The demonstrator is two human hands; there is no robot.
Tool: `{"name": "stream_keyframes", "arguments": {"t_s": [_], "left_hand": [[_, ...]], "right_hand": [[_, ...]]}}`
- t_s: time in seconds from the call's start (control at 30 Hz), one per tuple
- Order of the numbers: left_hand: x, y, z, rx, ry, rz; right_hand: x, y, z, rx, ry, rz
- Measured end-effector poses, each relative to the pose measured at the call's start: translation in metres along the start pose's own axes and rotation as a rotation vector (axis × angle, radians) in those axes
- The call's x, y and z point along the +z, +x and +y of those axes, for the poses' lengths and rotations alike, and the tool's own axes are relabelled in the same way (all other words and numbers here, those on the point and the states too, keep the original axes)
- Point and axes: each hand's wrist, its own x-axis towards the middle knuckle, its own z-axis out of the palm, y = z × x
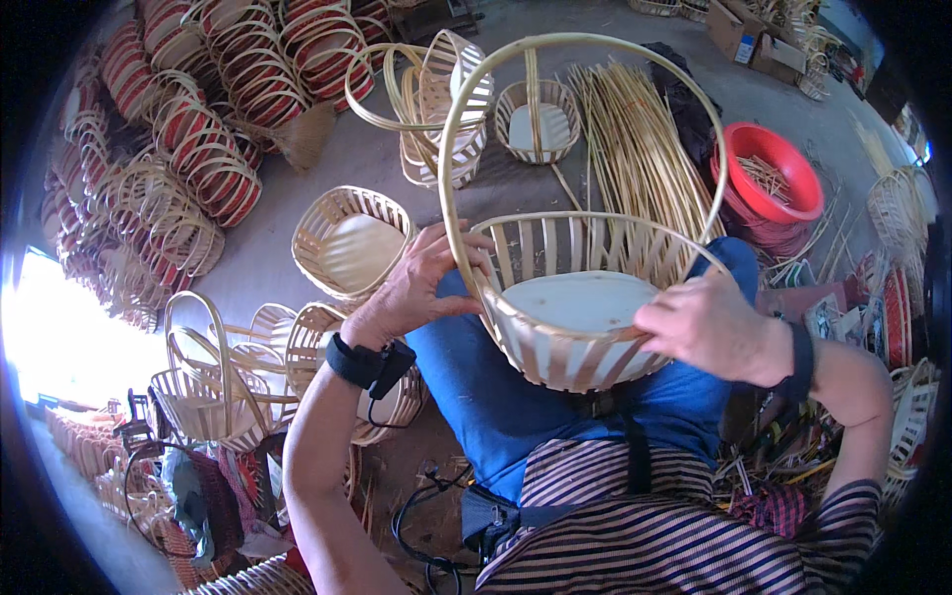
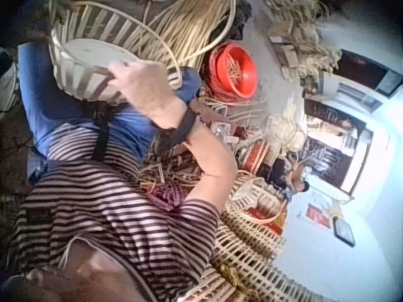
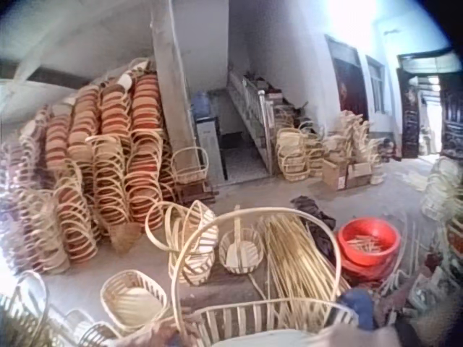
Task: The person assembles wooden baskets by attaching handles and support strips using a pneumatic staple gun and hand shears. They pick up wood strips from a pile, position them against the basket frames, and secure them with staples.
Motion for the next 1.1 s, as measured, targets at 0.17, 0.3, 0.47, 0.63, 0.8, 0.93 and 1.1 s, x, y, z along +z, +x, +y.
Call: {"name": "stream_keyframes", "arguments": {"t_s": [0.17, 0.3, 0.47, 0.63, 0.8, 0.93, 1.1], "left_hand": [[0.002, 0.036, 0.042, 0.111, -0.026, 0.158], [0.036, 0.072, 0.071, 0.053, 0.145, 0.229], [0.088, 0.081, 0.079, -0.057, 0.185, 0.250], [0.101, 0.075, 0.087, -0.243, 0.142, 0.115], [0.102, 0.063, 0.076, -0.209, 0.255, 0.292], [0.098, 0.059, 0.081, -0.360, 0.151, 0.181], [0.098, 0.066, 0.078, -0.341, 0.154, 0.254]], "right_hand": [[-0.018, -0.030, 0.055, 0.261, 0.125, 0.033], [-0.019, -0.032, 0.080, 0.417, 0.335, 0.143], [-0.002, 0.003, 0.061, 0.538, 0.665, 0.074], [0.041, 0.014, 0.067, 0.539, 0.954, -0.011], [0.046, 0.026, 0.068, 0.607, 0.969, -0.135], [0.056, 0.030, 0.064, 0.555, 0.947, -0.029], [0.057, 0.032, 0.060, 0.608, 0.851, 0.065]]}}
